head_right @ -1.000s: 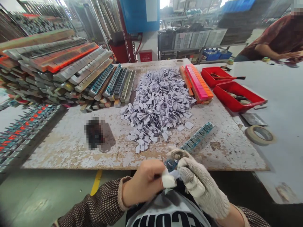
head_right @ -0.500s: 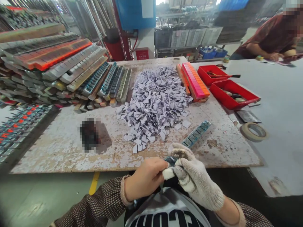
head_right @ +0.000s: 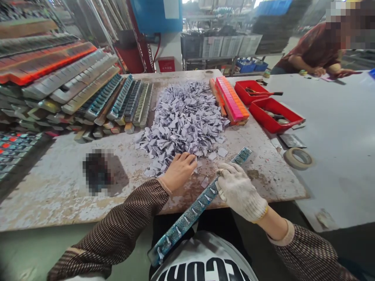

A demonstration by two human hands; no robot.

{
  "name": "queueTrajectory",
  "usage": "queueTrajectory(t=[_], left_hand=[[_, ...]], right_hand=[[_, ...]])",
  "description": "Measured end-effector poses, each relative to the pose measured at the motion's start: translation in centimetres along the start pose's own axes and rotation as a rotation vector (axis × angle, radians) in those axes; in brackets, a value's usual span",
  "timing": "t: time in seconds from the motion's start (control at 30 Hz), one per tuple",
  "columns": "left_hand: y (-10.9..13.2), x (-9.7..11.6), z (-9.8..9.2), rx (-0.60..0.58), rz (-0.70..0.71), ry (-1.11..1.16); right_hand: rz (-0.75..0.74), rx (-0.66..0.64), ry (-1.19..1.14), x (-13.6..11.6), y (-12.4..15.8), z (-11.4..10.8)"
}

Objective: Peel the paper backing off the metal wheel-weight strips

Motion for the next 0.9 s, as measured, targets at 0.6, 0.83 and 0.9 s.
queueTrajectory(t=[0.6, 0.83, 0.9], left_hand=[[4.8, 0.6, -0.5, 0.061, -0.338, 1.039], [6.6, 1.0, -0.6, 0.090, -0.419, 1.325], [6.9, 1.2, -0.7, 0.093, -0.444, 1.391]], right_hand=[[0.050, -0.485, -0.107, 1.4, -2.5, 2.2], [0.035, -0.430, -0.137, 2.1, -2.1, 2.6], [0.024, -0.388, -0.164, 2.1, -1.9, 2.5]])
Point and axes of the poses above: each hand's wrist, its own y-axis away from the middle knuckle, its own z-axis out of the palm, x = y × z, the point moved 6 cm from there along -y, towards the middle knuckle, and after that the axes turned 8 degrees about -y, right-handed, at the moved point
